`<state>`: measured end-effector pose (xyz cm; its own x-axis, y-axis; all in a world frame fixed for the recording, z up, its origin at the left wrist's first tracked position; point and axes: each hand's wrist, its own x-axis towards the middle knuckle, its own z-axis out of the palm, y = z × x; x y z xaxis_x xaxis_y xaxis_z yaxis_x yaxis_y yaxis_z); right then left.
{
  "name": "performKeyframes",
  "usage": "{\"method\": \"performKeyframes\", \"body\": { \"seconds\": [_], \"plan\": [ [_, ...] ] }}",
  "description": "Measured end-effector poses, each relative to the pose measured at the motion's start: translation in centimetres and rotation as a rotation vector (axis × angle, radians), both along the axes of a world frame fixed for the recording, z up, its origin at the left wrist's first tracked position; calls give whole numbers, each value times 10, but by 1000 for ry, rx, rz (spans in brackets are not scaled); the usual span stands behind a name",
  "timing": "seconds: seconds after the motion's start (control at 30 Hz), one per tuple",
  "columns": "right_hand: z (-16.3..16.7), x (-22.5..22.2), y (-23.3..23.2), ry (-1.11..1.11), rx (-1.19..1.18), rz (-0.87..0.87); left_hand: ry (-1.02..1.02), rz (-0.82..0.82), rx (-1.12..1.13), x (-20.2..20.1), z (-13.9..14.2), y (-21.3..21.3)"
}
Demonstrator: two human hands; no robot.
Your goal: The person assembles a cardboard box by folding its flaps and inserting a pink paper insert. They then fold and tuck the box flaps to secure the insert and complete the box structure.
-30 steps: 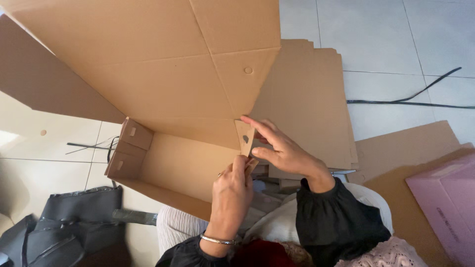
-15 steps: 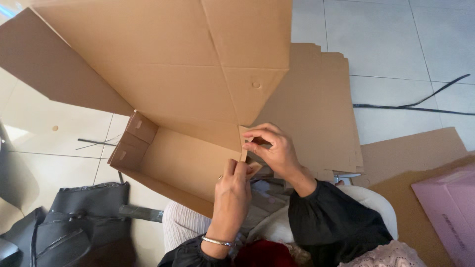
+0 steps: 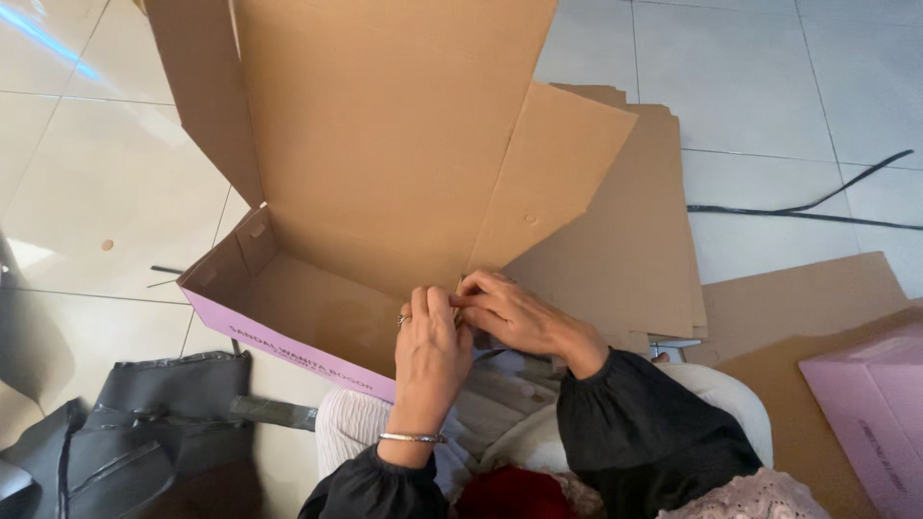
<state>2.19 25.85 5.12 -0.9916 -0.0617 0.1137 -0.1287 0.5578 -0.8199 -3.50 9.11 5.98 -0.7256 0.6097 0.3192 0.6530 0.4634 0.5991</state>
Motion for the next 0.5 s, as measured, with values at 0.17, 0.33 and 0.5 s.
{"method": "performKeyframes", "body": {
  "seconds": [0.17, 0.33, 0.5],
  "plan": [
    [-2, 2, 5, -41, 59, 31, -120, -69, -37, -15, -17, -2],
    [-22, -2, 5, 32, 105, -14, -214, -45, -206, -28, -25, -10],
    [-44, -12, 0, 202, 158, -158, -105, -126, -241, -23, -13, -13]
  ]
}}
